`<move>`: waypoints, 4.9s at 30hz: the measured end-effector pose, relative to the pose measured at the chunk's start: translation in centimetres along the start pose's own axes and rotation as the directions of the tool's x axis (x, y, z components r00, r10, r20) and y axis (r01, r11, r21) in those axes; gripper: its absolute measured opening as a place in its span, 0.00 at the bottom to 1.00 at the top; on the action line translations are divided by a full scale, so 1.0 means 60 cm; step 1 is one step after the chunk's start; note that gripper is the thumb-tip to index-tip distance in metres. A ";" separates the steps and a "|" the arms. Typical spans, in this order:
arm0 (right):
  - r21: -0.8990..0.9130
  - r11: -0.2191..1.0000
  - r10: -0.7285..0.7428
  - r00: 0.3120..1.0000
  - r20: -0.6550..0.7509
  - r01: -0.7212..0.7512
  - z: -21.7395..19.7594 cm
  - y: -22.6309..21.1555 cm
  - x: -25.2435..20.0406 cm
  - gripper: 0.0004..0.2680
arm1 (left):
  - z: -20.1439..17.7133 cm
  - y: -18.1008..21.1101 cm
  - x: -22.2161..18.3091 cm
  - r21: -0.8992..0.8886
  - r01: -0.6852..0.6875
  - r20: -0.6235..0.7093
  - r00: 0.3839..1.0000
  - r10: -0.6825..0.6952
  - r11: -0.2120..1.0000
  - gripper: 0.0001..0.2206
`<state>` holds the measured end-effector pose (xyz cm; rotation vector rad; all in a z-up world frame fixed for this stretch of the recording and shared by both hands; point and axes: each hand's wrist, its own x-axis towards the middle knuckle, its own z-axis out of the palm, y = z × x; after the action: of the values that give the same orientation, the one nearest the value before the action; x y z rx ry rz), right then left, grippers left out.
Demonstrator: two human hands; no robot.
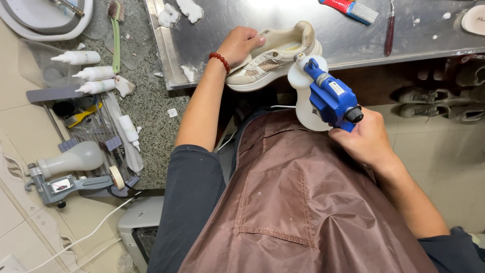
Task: Apply a spray treatment to a sneaker using a pneumatic or powered spray gun.
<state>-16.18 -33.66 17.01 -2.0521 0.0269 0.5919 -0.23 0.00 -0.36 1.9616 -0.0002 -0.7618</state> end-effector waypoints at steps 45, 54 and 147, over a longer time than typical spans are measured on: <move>0.145 0.987 0.074 0.997 -0.030 -0.069 -0.009 0.052 -0.035 0.11 | 0.021 0.031 -0.005 0.267 -0.162 -0.303 0.922 0.242 0.950 0.18; 0.126 0.991 0.039 0.999 -0.036 -0.034 -0.009 0.042 -0.033 0.12 | 0.024 0.022 -0.013 0.357 -0.248 -0.243 0.906 0.346 0.901 0.13; -0.021 0.995 0.102 0.995 -0.005 -0.102 -0.011 -0.009 -0.027 0.11 | -0.006 0.035 0.007 0.308 0.033 -0.284 0.957 0.059 0.951 0.13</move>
<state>-17.17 -34.27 18.40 -2.0821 0.1287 0.6542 0.98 -0.90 1.23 2.3583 0.0463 -0.4779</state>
